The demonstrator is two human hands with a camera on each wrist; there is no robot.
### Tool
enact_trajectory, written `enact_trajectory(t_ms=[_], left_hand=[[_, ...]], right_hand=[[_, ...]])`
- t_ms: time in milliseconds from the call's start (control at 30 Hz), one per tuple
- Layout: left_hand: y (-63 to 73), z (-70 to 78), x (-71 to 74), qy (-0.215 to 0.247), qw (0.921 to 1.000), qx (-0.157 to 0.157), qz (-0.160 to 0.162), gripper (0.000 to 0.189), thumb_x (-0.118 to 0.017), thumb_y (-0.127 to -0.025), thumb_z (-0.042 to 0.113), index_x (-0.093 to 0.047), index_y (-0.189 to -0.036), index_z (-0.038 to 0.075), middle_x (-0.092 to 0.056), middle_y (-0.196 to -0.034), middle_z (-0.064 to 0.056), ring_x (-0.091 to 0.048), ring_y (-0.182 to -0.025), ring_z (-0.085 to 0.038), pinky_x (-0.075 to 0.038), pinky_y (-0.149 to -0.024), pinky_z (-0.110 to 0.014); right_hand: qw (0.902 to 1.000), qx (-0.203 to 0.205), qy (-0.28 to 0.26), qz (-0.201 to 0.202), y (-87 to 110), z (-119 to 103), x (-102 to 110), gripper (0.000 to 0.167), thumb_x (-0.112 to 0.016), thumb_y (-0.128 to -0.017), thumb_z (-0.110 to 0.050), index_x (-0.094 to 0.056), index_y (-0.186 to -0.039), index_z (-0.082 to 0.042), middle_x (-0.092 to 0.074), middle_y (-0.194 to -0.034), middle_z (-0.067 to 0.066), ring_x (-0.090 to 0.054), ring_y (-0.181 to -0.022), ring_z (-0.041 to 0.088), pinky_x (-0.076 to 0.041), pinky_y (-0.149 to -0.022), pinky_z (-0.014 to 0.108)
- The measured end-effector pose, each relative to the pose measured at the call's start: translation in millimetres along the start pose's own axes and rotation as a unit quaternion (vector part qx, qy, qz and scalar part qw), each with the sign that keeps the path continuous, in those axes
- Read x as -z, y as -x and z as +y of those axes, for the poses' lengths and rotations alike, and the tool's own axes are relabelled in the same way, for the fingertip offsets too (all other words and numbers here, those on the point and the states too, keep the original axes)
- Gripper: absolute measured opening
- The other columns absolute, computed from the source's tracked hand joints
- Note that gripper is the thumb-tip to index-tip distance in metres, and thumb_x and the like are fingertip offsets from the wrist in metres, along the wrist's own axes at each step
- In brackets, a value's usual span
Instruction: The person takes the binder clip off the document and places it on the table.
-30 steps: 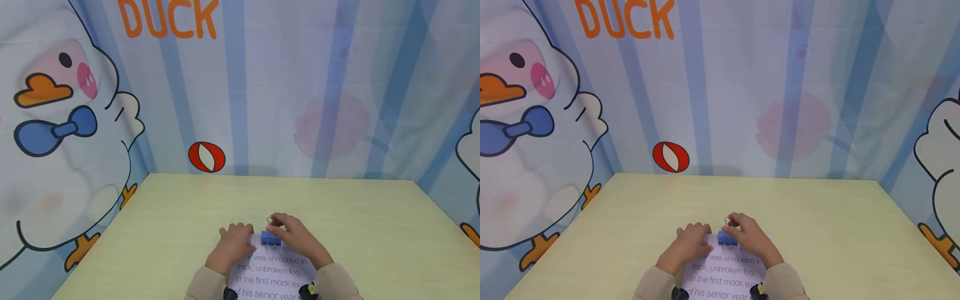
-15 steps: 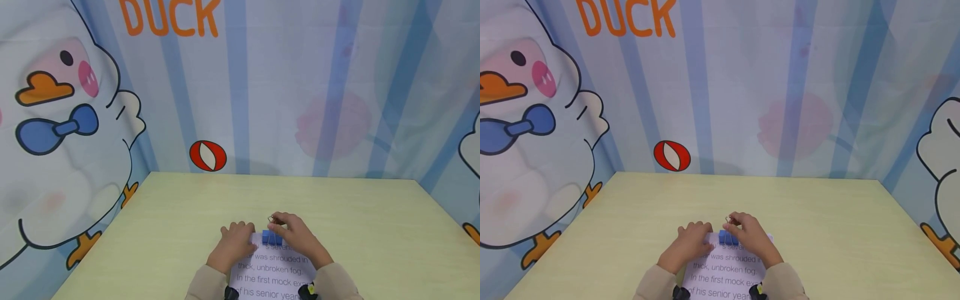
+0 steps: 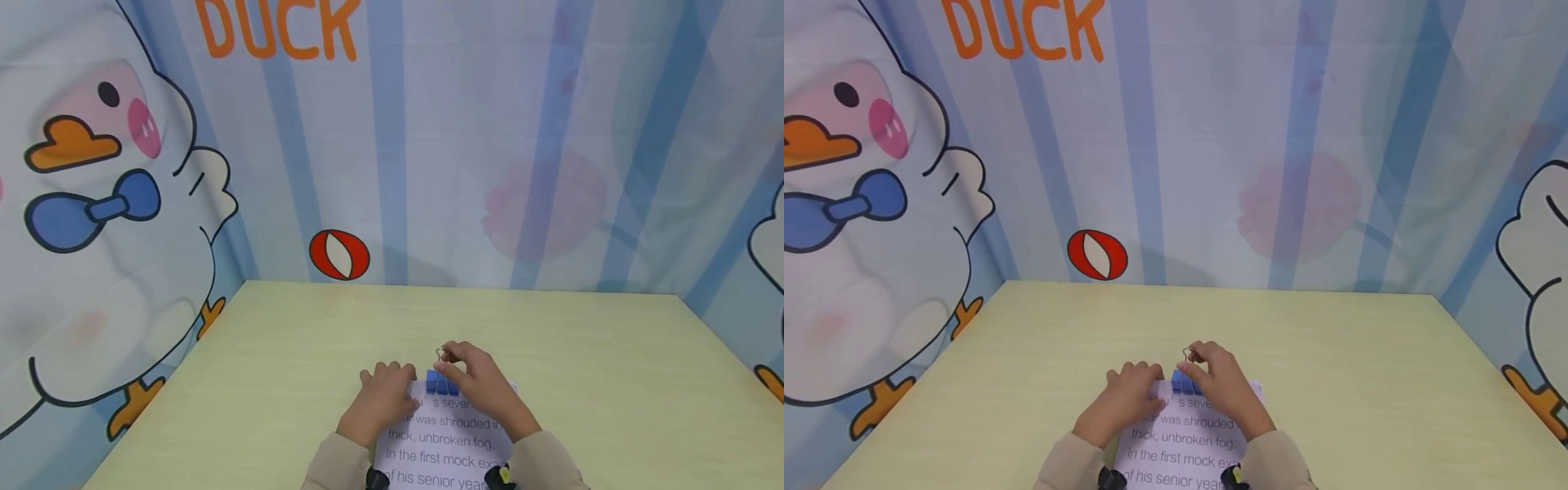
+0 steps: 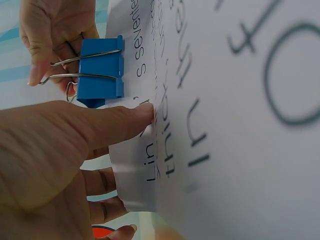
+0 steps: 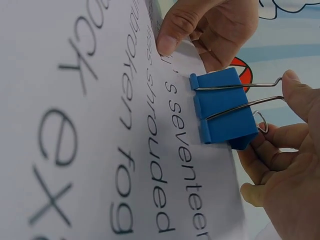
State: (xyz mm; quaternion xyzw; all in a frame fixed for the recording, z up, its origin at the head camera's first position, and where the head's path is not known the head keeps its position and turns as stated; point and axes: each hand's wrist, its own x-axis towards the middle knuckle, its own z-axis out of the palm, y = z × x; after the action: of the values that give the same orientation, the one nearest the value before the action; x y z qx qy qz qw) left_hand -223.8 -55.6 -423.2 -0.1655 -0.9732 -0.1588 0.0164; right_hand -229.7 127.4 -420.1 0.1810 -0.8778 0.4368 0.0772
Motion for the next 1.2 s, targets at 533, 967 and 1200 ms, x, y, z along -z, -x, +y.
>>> enact_trajectory(t_ms=[533,967,1200], left_hand=[[-0.1,0.0,-3.3,0.002,1.0000,-0.004,0.006,0.028,-0.082,-0.084,0.021,-0.069,-0.107,0.010,-0.061,-0.088,-0.003,-0.049,-0.084,-0.022,-0.037,-0.080,-0.051],[1.1,-0.1,-3.0,0.008,0.9999,-0.004,0.010,0.028,-0.082,-0.084,0.020,-0.069,-0.107,0.010,-0.059,-0.086,-0.002,-0.047,-0.083,-0.022,-0.035,-0.079,-0.048],[0.1,-1.2,-3.9,0.009,0.9999,-0.003,0.012,0.028,-0.082,-0.084,0.020,-0.068,-0.107,0.010,-0.059,-0.087,-0.002,-0.047,-0.083,-0.022,-0.036,-0.079,-0.048]], right_hand=[[0.9996,0.016,0.014,0.018,-1.5,2.0,3.2,0.037,-0.067,-0.098,-0.020,-0.063,-0.128,0.001,-0.065,-0.114,0.011,-0.060,-0.112,0.031,-0.044,-0.099,0.055],[0.9996,0.006,0.008,0.027,-2.5,2.5,12.0,0.036,-0.063,-0.101,-0.022,-0.062,-0.129,0.001,-0.065,-0.113,0.010,-0.059,-0.112,0.031,-0.041,-0.101,0.058],[0.9990,-0.018,-0.041,0.002,-3.3,2.9,15.0,0.042,-0.055,-0.105,-0.022,-0.054,-0.136,0.006,-0.064,-0.119,0.013,-0.057,-0.119,0.033,-0.039,-0.107,0.055]])
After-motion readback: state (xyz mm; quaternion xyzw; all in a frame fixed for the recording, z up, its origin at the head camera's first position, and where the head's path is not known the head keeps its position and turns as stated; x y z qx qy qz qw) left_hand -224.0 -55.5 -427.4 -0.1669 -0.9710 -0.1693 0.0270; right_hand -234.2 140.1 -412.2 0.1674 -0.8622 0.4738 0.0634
